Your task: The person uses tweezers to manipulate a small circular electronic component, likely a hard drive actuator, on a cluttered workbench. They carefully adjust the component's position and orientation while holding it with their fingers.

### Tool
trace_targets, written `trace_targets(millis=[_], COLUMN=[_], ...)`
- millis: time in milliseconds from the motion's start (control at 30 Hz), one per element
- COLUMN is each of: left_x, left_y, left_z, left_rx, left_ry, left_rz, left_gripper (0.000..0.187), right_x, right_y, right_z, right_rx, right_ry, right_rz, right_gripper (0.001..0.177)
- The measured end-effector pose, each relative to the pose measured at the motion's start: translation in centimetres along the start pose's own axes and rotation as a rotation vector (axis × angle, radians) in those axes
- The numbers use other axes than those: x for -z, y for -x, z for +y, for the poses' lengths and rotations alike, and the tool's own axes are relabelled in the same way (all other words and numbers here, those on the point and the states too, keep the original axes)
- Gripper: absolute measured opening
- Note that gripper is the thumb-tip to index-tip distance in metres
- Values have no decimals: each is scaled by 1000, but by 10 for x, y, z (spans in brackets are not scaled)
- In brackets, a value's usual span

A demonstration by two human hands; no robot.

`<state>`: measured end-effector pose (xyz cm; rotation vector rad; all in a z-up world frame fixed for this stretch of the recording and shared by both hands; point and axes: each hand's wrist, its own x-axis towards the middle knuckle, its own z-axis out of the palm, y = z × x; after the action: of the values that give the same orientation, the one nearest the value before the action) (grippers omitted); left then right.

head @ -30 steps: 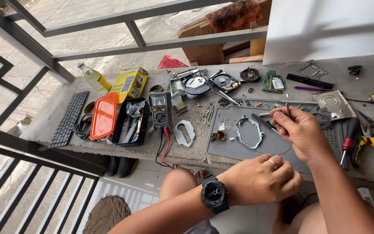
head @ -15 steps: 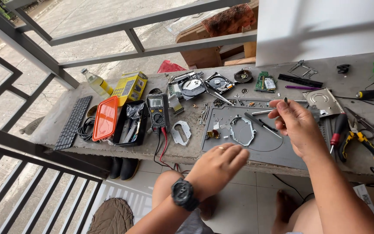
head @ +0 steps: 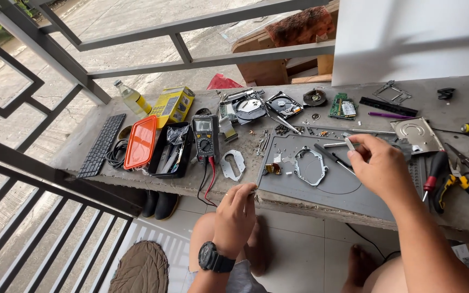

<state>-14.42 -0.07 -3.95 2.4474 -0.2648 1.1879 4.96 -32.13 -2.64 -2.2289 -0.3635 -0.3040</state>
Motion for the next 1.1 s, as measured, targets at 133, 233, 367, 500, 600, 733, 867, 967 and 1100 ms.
trace_targets(millis=[133, 233, 367, 500, 600, 733, 867, 967, 1100], left_x=[-5, -9, -24, -27, -26, -22, -22, -23, -23], left_y=[9, 6, 13, 12, 15, 14, 12, 13, 13], left_z=[-3, 5, -4, -7, -9, -9, -10, -11, -12], left_rx=[-17, -42, -27, -31, -9, 24, 13, 32, 39], left_ry=[1, 2, 44, 62, 50, 73, 75, 130, 130], left_rz=[15, 31, 32, 30, 29, 26, 26, 29, 34], left_gripper=[29, 27, 30, 32, 32, 31, 34, 34, 37], right_x=[6, 9, 17, 9, 0, -8, -16, -21, -36], right_y=[-2, -3, -3, -4, -3, 0, 7, 13, 23], right_z=[7, 19, 3, 11, 20, 9, -17, -37, -54], right_rx=[-84, -157, -254, -239, -120, 165, 386, 483, 535], right_ry=[105, 174, 288, 352, 334, 183, 43, 0, -24], right_rz=[-65, -101, -150, -146, -78, 126, 183, 141, 121], right_gripper=[31, 30, 26, 28, 22, 13, 14, 14, 13])
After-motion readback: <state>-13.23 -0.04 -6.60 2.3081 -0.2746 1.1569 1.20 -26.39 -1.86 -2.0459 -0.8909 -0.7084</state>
